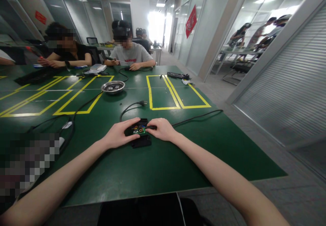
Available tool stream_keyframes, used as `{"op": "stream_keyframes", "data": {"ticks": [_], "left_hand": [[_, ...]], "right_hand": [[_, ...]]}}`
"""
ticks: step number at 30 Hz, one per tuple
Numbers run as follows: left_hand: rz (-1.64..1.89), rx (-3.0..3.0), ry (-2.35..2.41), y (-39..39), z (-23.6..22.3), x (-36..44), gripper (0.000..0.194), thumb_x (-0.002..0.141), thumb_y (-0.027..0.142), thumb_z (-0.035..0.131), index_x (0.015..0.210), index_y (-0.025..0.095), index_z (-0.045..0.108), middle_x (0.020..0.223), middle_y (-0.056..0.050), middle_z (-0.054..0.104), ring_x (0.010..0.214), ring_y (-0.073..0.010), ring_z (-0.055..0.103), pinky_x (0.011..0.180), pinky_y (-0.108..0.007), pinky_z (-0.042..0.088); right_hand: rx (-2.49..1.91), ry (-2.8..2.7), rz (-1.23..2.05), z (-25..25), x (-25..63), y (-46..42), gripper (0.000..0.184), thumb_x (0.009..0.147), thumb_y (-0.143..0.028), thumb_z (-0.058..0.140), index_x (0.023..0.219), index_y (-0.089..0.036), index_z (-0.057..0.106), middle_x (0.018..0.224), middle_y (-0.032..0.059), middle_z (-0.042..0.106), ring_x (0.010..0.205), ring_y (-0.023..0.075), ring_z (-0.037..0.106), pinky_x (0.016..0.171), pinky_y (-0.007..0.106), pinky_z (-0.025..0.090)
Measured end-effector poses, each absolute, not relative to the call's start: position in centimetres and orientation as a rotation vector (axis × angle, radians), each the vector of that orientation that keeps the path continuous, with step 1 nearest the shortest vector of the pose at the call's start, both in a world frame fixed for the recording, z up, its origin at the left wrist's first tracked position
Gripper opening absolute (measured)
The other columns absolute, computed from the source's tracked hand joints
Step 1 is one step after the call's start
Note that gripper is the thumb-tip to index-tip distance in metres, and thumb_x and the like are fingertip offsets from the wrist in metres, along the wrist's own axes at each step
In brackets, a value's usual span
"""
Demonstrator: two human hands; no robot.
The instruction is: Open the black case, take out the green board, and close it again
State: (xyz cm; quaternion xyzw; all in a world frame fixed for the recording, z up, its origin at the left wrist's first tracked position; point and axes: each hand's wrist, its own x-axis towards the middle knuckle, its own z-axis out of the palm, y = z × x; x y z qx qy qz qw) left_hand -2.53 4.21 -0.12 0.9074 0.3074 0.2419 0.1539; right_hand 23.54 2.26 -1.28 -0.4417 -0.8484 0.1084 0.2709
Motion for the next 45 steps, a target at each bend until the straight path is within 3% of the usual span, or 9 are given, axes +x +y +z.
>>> {"op": "stream_keyframes", "data": {"ticks": [9, 16, 24, 27, 34, 42, 45], "left_hand": [[0.722, 2.602, 0.839, 4.3, -0.5, -3.7, 0.064, 0.088, 0.052, 0.075, 0.145, 0.024, 0.061, 0.147, -0.011, 0.065, 0.135, -0.0295, 0.063, 0.115, -0.046, 0.051], [0.719, 2.599, 0.879, 4.6, -0.7, -3.4, 0.046, 0.093, 0.045, 0.069, 0.132, 0.021, 0.072, 0.139, -0.009, 0.071, 0.136, -0.0283, 0.062, 0.116, -0.045, 0.051], [0.819, 2.619, 0.843, 4.3, -0.7, -3.0, 0.042, 0.098, 0.041, 0.06, 0.135, 0.022, 0.067, 0.141, -0.011, 0.068, 0.137, -0.0288, 0.06, 0.116, -0.047, 0.051], [0.89, 2.592, 0.892, 4.1, -0.1, -3.2, 0.039, 0.101, 0.041, 0.057, 0.134, 0.023, 0.065, 0.135, -0.011, 0.068, 0.127, -0.0279, 0.065, 0.109, -0.045, 0.055], [0.758, 2.634, 0.943, 4.8, 0.1, -4.6, 0.013, 0.097, 0.029, 0.059, 0.101, 0.022, 0.069, 0.103, -0.007, 0.072, 0.096, -0.0244, 0.07, 0.087, -0.038, 0.057], [0.862, 2.664, 0.78, 2.7, 1.8, -3.5, 0.015, 0.1, 0.022, 0.05, 0.101, 0.019, 0.064, 0.093, -0.005, 0.066, 0.079, -0.0177, 0.065, 0.071, -0.028, 0.05], [0.796, 2.624, 0.734, 2.0, 2.1, -3.5, 0.013, 0.097, 0.02, 0.05, 0.093, 0.019, 0.062, 0.085, -0.002, 0.061, 0.068, -0.0145, 0.059, 0.063, -0.025, 0.044]], "right_hand": [[-1.17, -2.291, 0.202, -1.4, 23.6, 1.9, 0.006, 0.092, -0.026, 0.074, 0.09, -0.02, 0.075, 0.088, 0.0043, 0.072, 0.077, 0.0179, 0.068, 0.069, 0.027, 0.046], [-1.212, -2.345, 0.07, -1.9, 23.5, 1.8, 0.01, 0.096, -0.03, 0.071, 0.099, -0.021, 0.075, 0.093, 0.0057, 0.074, 0.079, 0.0196, 0.071, 0.068, 0.029, 0.048], [-1.289, -2.326, 0.086, -1.7, 23.0, 1.8, 0.012, 0.097, -0.031, 0.07, 0.1, -0.02, 0.076, 0.093, 0.0067, 0.078, 0.08, 0.0205, 0.072, 0.069, 0.029, 0.047], [-1.313, -2.318, 0.11, -1.5, 22.9, 1.8, 0.012, 0.097, -0.032, 0.071, 0.1, -0.021, 0.076, 0.092, 0.006, 0.079, 0.079, 0.0197, 0.072, 0.069, 0.028, 0.046], [-1.348, -2.279, 0.172, -1.4, 23.0, 1.7, 0.013, 0.096, -0.032, 0.072, 0.097, -0.02, 0.076, 0.087, 0.0052, 0.077, 0.072, 0.0178, 0.069, 0.065, 0.027, 0.042], [-0.997, -2.092, 0.229, -0.5, 23.7, 0.5, 0.014, 0.098, -0.026, 0.062, 0.1, -0.019, 0.074, 0.085, 0.006, 0.075, 0.07, 0.0166, 0.067, 0.067, 0.027, 0.05], [-0.926, -2.139, 0.315, -0.1, 23.9, -0.3, 0.016, 0.098, -0.025, 0.06, 0.095, -0.018, 0.074, 0.08, 0.0052, 0.074, 0.065, 0.0158, 0.065, 0.062, 0.026, 0.049]]}}
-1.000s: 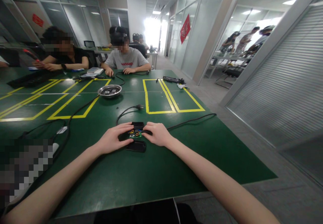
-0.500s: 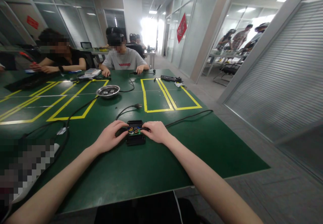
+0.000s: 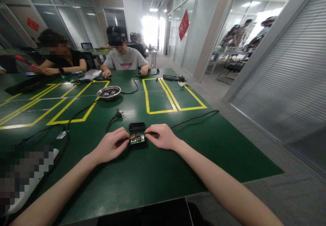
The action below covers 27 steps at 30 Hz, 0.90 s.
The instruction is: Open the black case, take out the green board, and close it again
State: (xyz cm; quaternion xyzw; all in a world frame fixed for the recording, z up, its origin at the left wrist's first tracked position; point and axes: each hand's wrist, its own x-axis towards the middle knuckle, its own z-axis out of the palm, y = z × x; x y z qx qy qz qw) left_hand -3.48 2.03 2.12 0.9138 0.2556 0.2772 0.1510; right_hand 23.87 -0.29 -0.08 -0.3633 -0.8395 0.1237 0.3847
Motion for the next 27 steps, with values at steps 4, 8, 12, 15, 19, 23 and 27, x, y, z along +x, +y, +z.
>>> {"op": "stream_keyframes", "data": {"ticks": [4, 8, 12, 15, 19, 23, 27], "left_hand": [[0.698, 2.533, 0.732, 2.1, 1.6, -3.7, 0.01, 0.091, 0.019, 0.055, 0.084, 0.019, 0.062, 0.078, 0.0, 0.058, 0.065, -0.0135, 0.054, 0.061, -0.024, 0.041], [0.655, 2.487, 0.734, 2.4, 1.2, -3.7, 0.009, 0.088, 0.019, 0.056, 0.083, 0.018, 0.064, 0.076, 0.0, 0.057, 0.064, -0.0133, 0.052, 0.06, -0.024, 0.039], [0.6, 2.481, 0.742, 2.4, 1.3, -3.7, 0.008, 0.085, 0.02, 0.058, 0.081, 0.018, 0.064, 0.073, 0.001, 0.057, 0.062, -0.0126, 0.051, 0.058, -0.024, 0.038], [0.57, 2.475, 0.747, 2.5, 1.5, -3.9, 0.008, 0.084, 0.02, 0.059, 0.083, 0.018, 0.067, 0.074, 0.001, 0.058, 0.062, -0.0125, 0.051, 0.058, -0.024, 0.038], [0.601, 2.486, 0.791, 2.8, 1.4, -4.1, 0.011, 0.086, 0.021, 0.059, 0.087, 0.017, 0.069, 0.074, 0.001, 0.058, 0.063, -0.0129, 0.052, 0.059, -0.024, 0.039], [0.631, 2.466, 0.832, 3.2, 1.3, -4.2, 0.013, 0.091, 0.025, 0.059, 0.085, 0.017, 0.069, 0.072, 0.001, 0.057, 0.062, -0.0128, 0.05, 0.058, -0.024, 0.038], [0.616, 2.484, 0.805, 3.4, 1.5, -4.3, 0.025, 0.096, 0.029, 0.056, 0.076, 0.017, 0.066, 0.076, -0.001, 0.061, 0.064, -0.0131, 0.053, 0.06, -0.024, 0.039]], "right_hand": [[-0.923, -2.212, 0.458, 0.0, 23.9, -0.6, 0.015, 0.094, -0.026, 0.064, 0.09, -0.018, 0.075, 0.076, 0.0041, 0.074, 0.058, 0.0132, 0.06, 0.056, 0.024, 0.045], [-0.927, -2.306, 0.502, 0.3, 24.0, -0.5, 0.012, 0.091, -0.025, 0.067, 0.086, -0.018, 0.076, 0.07, 0.002, 0.071, 0.055, 0.0121, 0.056, 0.055, 0.024, 0.041], [-0.934, -2.351, 0.514, 0.7, 24.1, -0.6, 0.01, 0.09, -0.023, 0.069, 0.085, -0.018, 0.075, 0.069, 0.0009, 0.069, 0.055, 0.0118, 0.055, 0.055, 0.024, 0.04], [-0.903, -2.35, 0.482, 0.7, 24.1, -0.5, 0.008, 0.09, -0.022, 0.07, 0.086, -0.017, 0.075, 0.084, 0.0048, 0.072, 0.068, 0.0143, 0.063, 0.063, 0.025, 0.046], [-0.951, -2.301, 0.476, 0.5, 24.2, -0.1, 0.008, 0.089, -0.021, 0.073, 0.095, -0.017, 0.076, 0.089, 0.0056, 0.071, 0.075, 0.0161, 0.066, 0.067, 0.026, 0.049], [-0.991, -2.295, 0.472, 0.4, 24.4, 0.4, 0.005, 0.091, -0.019, 0.072, 0.094, -0.018, 0.076, 0.086, 0.004, 0.072, 0.075, 0.0164, 0.066, 0.07, 0.027, 0.05], [-0.979, -2.343, 0.423, 0.6, 24.7, 0.5, 0.013, 0.086, -0.013, 0.074, 0.097, -0.019, 0.076, 0.091, 0.0049, 0.072, 0.085, 0.0195, 0.067, 0.077, 0.03, 0.052]]}}
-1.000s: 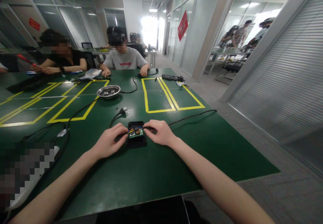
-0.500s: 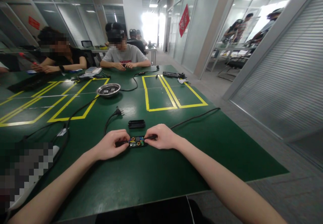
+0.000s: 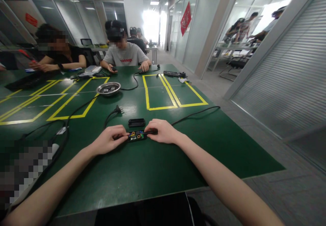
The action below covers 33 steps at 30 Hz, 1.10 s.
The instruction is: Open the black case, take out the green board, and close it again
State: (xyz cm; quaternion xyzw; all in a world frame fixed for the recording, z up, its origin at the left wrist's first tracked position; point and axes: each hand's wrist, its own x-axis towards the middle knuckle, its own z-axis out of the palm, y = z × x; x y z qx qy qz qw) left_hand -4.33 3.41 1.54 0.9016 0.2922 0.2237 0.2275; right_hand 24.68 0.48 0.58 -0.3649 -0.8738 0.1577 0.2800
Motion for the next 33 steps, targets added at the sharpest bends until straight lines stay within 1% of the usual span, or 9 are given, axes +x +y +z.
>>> {"op": "stream_keyframes", "data": {"ticks": [6, 13, 16, 18, 21, 23, 25, 29, 33], "left_hand": [[0.537, 2.646, 0.754, 3.4, 2.0, -4.7, 0.013, 0.091, 0.02, 0.057, 0.09, 0.019, 0.071, 0.087, -0.002, 0.067, 0.069, -0.0143, 0.062, 0.065, -0.024, 0.046], [0.565, 2.844, 0.759, 3.5, 2.1, -4.7, 0.023, 0.099, 0.02, 0.05, 0.093, 0.019, 0.073, 0.089, -0.007, 0.07, 0.082, -0.02, 0.066, 0.074, -0.029, 0.052], [0.606, 2.774, 0.793, 3.5, 2.0, -4.4, 0.014, 0.092, 0.023, 0.059, 0.096, 0.019, 0.071, 0.09, -0.006, 0.07, 0.082, -0.0208, 0.067, 0.075, -0.03, 0.053], [0.642, 2.717, 0.838, 3.5, 1.8, -4.1, 0.016, 0.089, 0.028, 0.064, 0.101, 0.019, 0.07, 0.089, -0.005, 0.069, 0.082, -0.0216, 0.067, 0.077, -0.032, 0.054], [0.715, 2.678, 0.899, 3.6, 1.3, -3.7, 0.043, 0.085, 0.042, 0.074, 0.12, 0.018, 0.067, 0.114, -0.012, 0.071, 0.105, -0.0294, 0.068, 0.094, -0.043, 0.055], [0.71, 2.676, 0.913, 3.8, 0.8, -3.6, 0.066, 0.08, 0.049, 0.08, 0.136, 0.02, 0.06, 0.142, -0.018, 0.062, 0.127, -0.0357, 0.061, 0.108, -0.051, 0.05], [0.644, 2.682, 0.917, 4.0, 0.3, -3.6, 0.073, 0.081, 0.052, 0.08, 0.144, 0.023, 0.056, 0.154, -0.018, 0.054, 0.137, -0.0373, 0.055, 0.115, -0.056, 0.044], [0.599, 2.668, 0.953, 4.5, -0.3, -3.9, 0.063, 0.086, 0.051, 0.076, 0.141, 0.022, 0.06, 0.157, -0.018, 0.053, 0.14, -0.0371, 0.055, 0.116, -0.058, 0.043], [0.642, 2.629, 0.955, 4.6, -0.3, -3.9, 0.068, 0.084, 0.05, 0.079, 0.143, 0.022, 0.058, 0.145, -0.016, 0.064, 0.135, -0.0365, 0.059, 0.114, -0.056, 0.046]], "right_hand": [[-0.97, -2.418, 0.389, 0.4, 24.8, 0.6, 0.006, 0.092, -0.014, 0.07, 0.093, -0.019, 0.074, 0.094, 0.0055, 0.072, 0.088, 0.0192, 0.067, 0.08, 0.03, 0.052], [-1.003, -2.419, 0.337, 0.5, 24.5, 0.3, 0.01, 0.096, -0.02, 0.065, 0.092, -0.018, 0.074, 0.097, 0.0075, 0.071, 0.088, 0.0201, 0.067, 0.079, 0.032, 0.054], [-0.981, -2.311, 0.273, 0.2, 23.9, 0.4, 0.013, 0.095, -0.027, 0.067, 0.103, -0.02, 0.075, 0.113, 0.0115, 0.072, 0.103, 0.0252, 0.067, 0.093, 0.042, 0.055], [-1.016, -2.252, 0.244, -0.4, 23.4, 0.6, 0.03, 0.096, -0.034, 0.069, 0.123, -0.023, 0.073, 0.136, 0.0143, 0.066, 0.123, 0.03, 0.061, 0.106, 0.051, 0.05], [-1.169, -2.261, 0.263, -1.3, 22.8, 1.1, 0.048, 0.097, -0.046, 0.068, 0.14, -0.026, 0.066, 0.155, 0.0154, 0.054, 0.142, 0.0347, 0.049, 0.117, 0.06, 0.039], [-1.235, -2.291, 0.291, -1.6, 22.6, 1.4, 0.045, 0.1, -0.049, 0.063, 0.139, -0.025, 0.068, 0.154, 0.0158, 0.056, 0.144, 0.0344, 0.049, 0.12, 0.061, 0.037], [-1.237, -2.302, 0.305, -1.7, 22.7, 1.5, 0.041, 0.103, -0.046, 0.06, 0.135, -0.024, 0.071, 0.149, 0.0163, 0.06, 0.141, 0.0332, 0.052, 0.119, 0.059, 0.037], [-1.166, -2.288, 0.314, -1.5, 23.0, 1.6, 0.035, 0.103, -0.039, 0.06, 0.131, -0.022, 0.074, 0.142, 0.0165, 0.066, 0.134, 0.0313, 0.058, 0.115, 0.056, 0.043], [-1.123, -2.253, 0.334, -1.7, 23.3, 1.8, 0.028, 0.103, -0.033, 0.06, 0.123, -0.022, 0.077, 0.132, 0.0147, 0.07, 0.125, 0.028, 0.063, 0.109, 0.052, 0.049]]}}
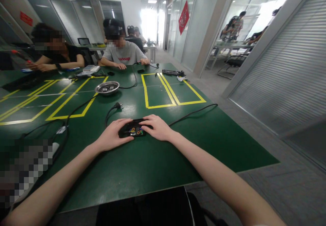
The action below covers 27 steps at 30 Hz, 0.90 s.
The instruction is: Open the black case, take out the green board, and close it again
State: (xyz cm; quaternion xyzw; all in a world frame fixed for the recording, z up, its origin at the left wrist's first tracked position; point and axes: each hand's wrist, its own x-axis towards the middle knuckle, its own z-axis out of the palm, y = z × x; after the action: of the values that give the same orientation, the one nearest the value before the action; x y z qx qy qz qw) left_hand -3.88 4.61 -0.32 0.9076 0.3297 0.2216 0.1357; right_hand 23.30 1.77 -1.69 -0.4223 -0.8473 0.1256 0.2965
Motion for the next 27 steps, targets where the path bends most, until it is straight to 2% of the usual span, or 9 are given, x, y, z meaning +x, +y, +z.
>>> {"op": "stream_keyframes", "data": {"ticks": [3, 7, 12, 15, 19, 22, 27], "left_hand": [[0.652, 2.606, 0.95, 4.6, -0.1, -3.8, 0.069, 0.083, 0.048, 0.081, 0.143, 0.024, 0.057, 0.139, -0.014, 0.068, 0.13, -0.0358, 0.063, 0.113, -0.055, 0.047], [0.703, 2.541, 0.946, 4.3, 0.1, -3.7, 0.074, 0.082, 0.043, 0.082, 0.148, 0.024, 0.053, 0.142, -0.013, 0.066, 0.129, -0.0346, 0.063, 0.112, -0.054, 0.05], [0.783, 2.425, 0.833, 3.9, 0.3, -3.6, 0.072, 0.082, 0.032, 0.081, 0.148, 0.028, 0.051, 0.137, -0.01, 0.063, 0.116, -0.0275, 0.068, 0.102, -0.046, 0.058], [0.791, 2.412, 0.798, 3.7, 0.5, -3.5, 0.07, 0.082, 0.029, 0.081, 0.146, 0.028, 0.053, 0.133, -0.009, 0.062, 0.106, -0.0245, 0.069, 0.097, -0.045, 0.06], [0.826, 2.441, 0.764, 3.8, 0.6, -3.5, 0.066, 0.083, 0.027, 0.081, 0.144, 0.026, 0.056, 0.131, -0.01, 0.064, 0.118, -0.0275, 0.066, 0.104, -0.046, 0.057], [0.8, 2.451, 0.796, 3.9, 0.4, -3.5, 0.069, 0.082, 0.028, 0.081, 0.145, 0.026, 0.055, 0.133, -0.01, 0.067, 0.121, -0.0289, 0.066, 0.108, -0.048, 0.055], [0.767, 2.406, 0.806, 3.9, 0.2, -3.6, 0.068, 0.083, 0.031, 0.081, 0.145, 0.025, 0.054, 0.13, -0.009, 0.069, 0.107, -0.0258, 0.071, 0.099, -0.045, 0.06]], "right_hand": [[-1.121, -2.222, 0.347, -1.7, 23.4, 1.8, 0.025, 0.102, -0.032, 0.062, 0.118, -0.023, 0.078, 0.13, 0.0137, 0.071, 0.123, 0.0278, 0.064, 0.108, 0.051, 0.051], [-1.069, -2.162, 0.415, -1.4, 23.4, 1.6, 0.025, 0.099, -0.026, 0.062, 0.12, -0.022, 0.075, 0.132, 0.0135, 0.069, 0.123, 0.0273, 0.064, 0.108, 0.049, 0.051], [-1.038, -2.026, 0.589, -1.0, 23.2, 1.3, 0.04, 0.093, -0.016, 0.062, 0.133, -0.021, 0.064, 0.121, 0.0091, 0.072, 0.091, 0.0185, 0.07, 0.091, 0.04, 0.058], [-1.065, -2.006, 0.627, -1.0, 23.0, 1.3, 0.033, 0.093, -0.019, 0.063, 0.126, -0.019, 0.068, 0.109, 0.0081, 0.074, 0.09, 0.0192, 0.069, 0.088, 0.038, 0.058], [-1.057, -2.024, 0.654, -0.8, 22.9, 1.3, 0.021, 0.096, -0.024, 0.061, 0.11, -0.017, 0.074, 0.108, 0.0097, 0.076, 0.1, 0.0224, 0.07, 0.093, 0.039, 0.055], [-1.095, -1.954, 0.723, -0.6, 22.9, 1.3, 0.023, 0.097, -0.028, 0.061, 0.11, -0.017, 0.075, 0.104, 0.0085, 0.077, 0.095, 0.0217, 0.07, 0.089, 0.037, 0.057], [-1.105, -1.856, 0.847, -0.6, 23.1, 1.3, 0.027, 0.094, -0.034, 0.064, 0.111, -0.017, 0.077, 0.101, 0.0075, 0.078, 0.09, 0.021, 0.071, 0.085, 0.037, 0.058]]}}
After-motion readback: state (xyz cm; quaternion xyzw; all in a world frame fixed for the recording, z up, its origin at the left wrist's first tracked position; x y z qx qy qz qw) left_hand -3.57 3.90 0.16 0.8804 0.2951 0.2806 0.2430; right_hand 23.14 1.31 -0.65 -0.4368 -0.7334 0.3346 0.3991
